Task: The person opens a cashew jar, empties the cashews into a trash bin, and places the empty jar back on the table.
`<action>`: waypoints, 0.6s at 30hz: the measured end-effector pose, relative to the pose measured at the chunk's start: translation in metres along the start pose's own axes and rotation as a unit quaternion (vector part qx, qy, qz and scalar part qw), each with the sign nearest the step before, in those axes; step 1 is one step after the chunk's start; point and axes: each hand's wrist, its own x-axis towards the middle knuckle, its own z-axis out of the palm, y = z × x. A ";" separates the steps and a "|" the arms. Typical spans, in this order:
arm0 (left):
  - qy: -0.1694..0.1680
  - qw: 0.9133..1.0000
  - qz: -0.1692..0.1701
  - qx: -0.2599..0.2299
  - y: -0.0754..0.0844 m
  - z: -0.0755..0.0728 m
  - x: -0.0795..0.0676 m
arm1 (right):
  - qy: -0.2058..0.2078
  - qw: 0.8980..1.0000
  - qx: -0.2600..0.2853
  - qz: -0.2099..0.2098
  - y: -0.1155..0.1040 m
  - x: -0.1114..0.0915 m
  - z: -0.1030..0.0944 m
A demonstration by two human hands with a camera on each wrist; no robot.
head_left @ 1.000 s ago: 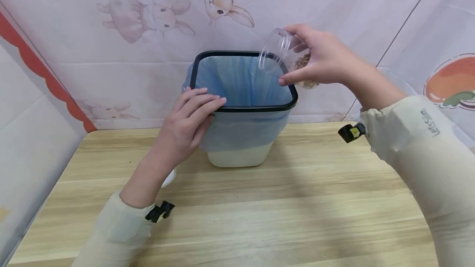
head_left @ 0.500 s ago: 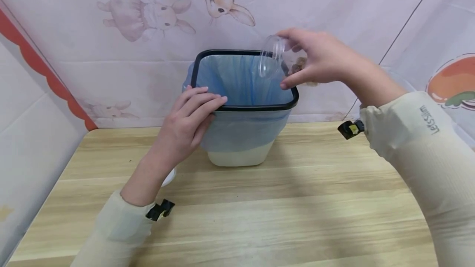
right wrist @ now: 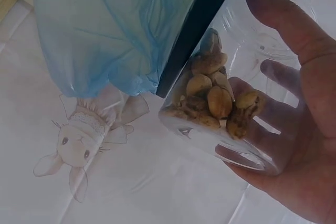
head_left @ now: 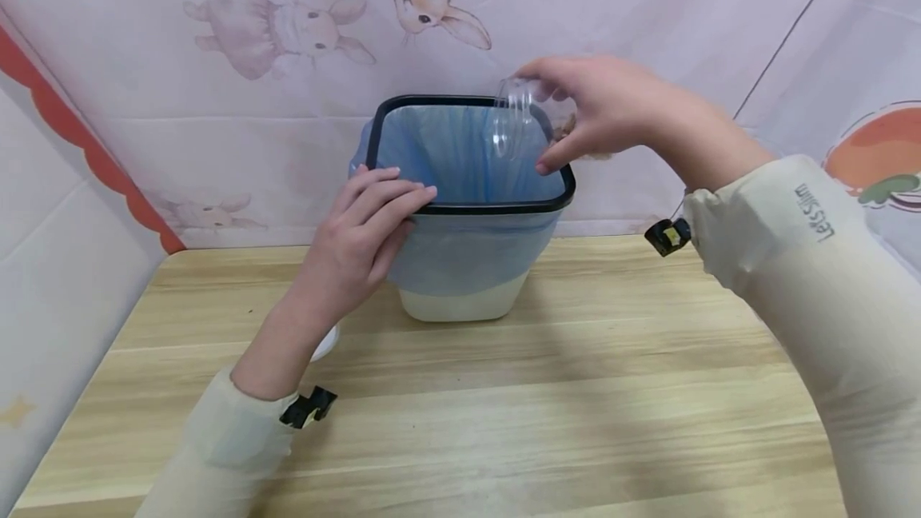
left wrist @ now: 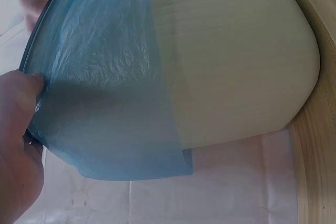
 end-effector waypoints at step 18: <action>-0.001 1.000 -0.001 0.003 0.000 0.001 0.000 | 0.012 0.997 -0.082 -0.003 -0.008 0.008 0.003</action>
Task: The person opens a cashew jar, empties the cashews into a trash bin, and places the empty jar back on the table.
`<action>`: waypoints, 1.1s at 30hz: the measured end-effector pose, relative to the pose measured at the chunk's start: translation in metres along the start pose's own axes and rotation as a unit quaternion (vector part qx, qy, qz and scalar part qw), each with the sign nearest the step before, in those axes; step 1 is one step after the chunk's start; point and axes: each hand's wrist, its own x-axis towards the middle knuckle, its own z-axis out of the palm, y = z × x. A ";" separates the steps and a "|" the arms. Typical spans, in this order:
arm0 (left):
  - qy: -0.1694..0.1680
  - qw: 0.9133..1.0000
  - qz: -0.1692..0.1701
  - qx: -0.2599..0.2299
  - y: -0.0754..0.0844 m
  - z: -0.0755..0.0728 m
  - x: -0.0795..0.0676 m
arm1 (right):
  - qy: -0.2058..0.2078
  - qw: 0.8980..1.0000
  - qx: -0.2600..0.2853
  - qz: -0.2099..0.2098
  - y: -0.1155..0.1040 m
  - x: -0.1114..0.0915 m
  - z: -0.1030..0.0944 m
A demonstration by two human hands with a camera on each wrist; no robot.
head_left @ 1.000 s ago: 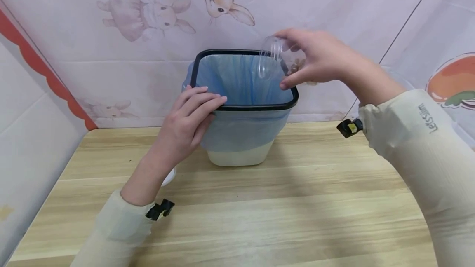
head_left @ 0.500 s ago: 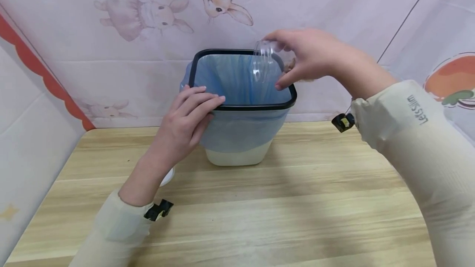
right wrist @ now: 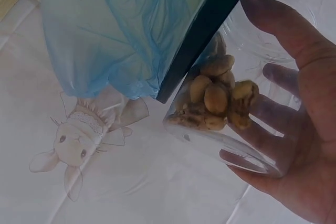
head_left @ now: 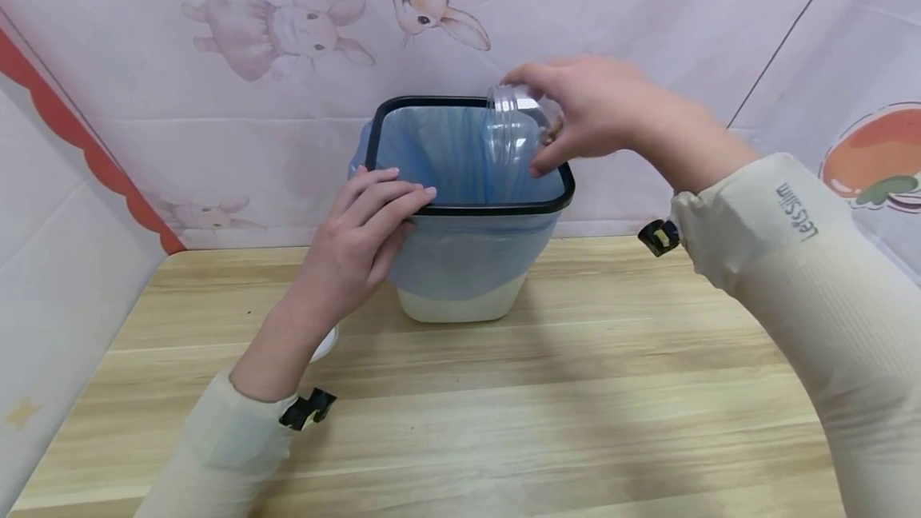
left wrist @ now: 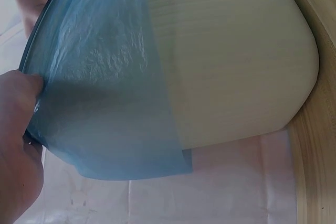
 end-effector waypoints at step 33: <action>-0.002 1.000 -0.004 0.000 0.001 -0.002 0.000 | -0.024 0.998 -0.062 0.005 -0.013 0.006 -0.002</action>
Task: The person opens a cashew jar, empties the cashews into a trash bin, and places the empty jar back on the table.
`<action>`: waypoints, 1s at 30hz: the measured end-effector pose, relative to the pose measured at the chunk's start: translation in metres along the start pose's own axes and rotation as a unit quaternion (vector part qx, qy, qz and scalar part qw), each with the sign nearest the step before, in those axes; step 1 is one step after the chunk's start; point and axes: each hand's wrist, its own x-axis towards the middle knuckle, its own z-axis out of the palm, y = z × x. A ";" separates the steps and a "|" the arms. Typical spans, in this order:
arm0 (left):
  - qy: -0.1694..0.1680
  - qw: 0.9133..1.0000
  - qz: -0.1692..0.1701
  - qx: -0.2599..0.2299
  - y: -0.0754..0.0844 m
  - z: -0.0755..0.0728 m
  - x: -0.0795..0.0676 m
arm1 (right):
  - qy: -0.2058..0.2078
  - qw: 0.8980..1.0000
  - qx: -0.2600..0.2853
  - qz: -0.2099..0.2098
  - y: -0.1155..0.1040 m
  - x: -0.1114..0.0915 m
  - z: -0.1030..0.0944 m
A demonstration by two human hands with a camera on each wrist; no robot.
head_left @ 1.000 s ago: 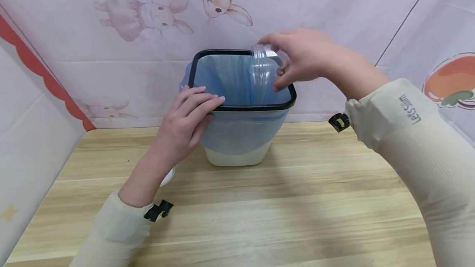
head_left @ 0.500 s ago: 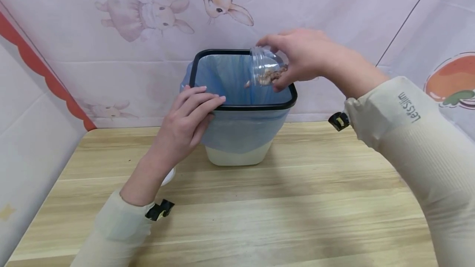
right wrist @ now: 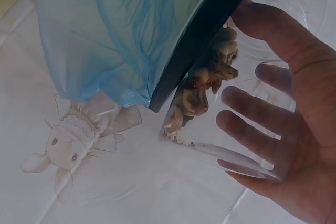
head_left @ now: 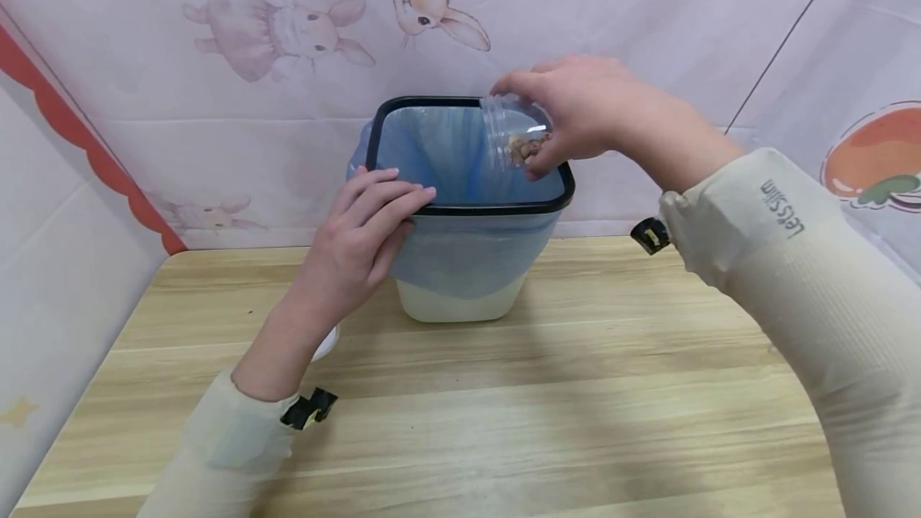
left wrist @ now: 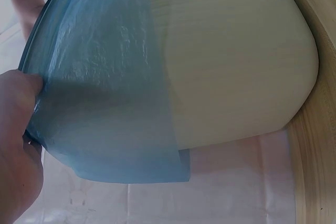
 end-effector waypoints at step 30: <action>0.002 1.000 0.015 0.000 -0.001 0.001 0.003 | -0.005 0.998 -0.067 -0.014 -0.011 0.004 0.001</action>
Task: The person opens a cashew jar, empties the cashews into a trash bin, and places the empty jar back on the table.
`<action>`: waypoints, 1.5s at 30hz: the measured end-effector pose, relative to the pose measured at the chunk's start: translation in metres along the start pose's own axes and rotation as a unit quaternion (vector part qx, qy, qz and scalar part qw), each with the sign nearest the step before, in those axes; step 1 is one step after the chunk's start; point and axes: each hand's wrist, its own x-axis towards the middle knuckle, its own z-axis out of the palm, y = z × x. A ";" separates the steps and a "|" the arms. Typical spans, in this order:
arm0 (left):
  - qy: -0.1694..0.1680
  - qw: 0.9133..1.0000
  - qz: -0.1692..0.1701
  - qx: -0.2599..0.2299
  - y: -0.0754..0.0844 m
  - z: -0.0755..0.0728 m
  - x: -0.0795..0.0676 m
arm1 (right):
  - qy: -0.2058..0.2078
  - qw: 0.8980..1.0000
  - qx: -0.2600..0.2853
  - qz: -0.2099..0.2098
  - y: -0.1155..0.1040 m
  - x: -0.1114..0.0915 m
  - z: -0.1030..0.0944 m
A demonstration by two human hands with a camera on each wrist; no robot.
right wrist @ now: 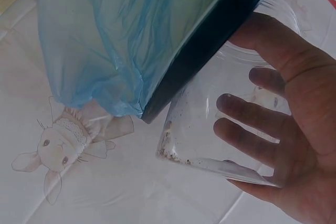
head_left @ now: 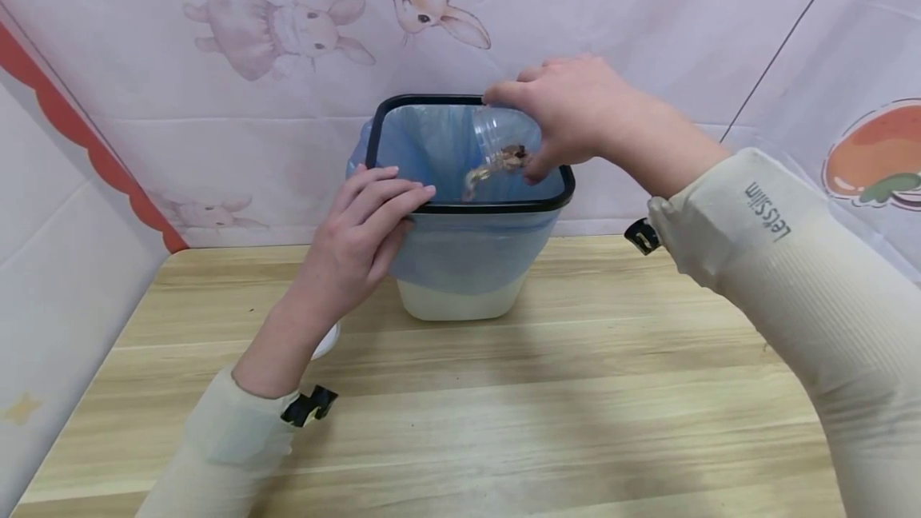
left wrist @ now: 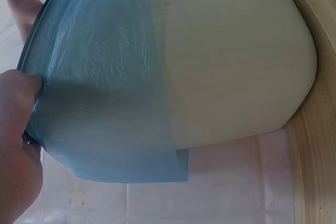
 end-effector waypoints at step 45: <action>0.004 1.000 -0.012 -0.001 0.000 0.003 -0.005 | -0.007 0.997 -0.071 -0.028 -0.018 0.005 0.000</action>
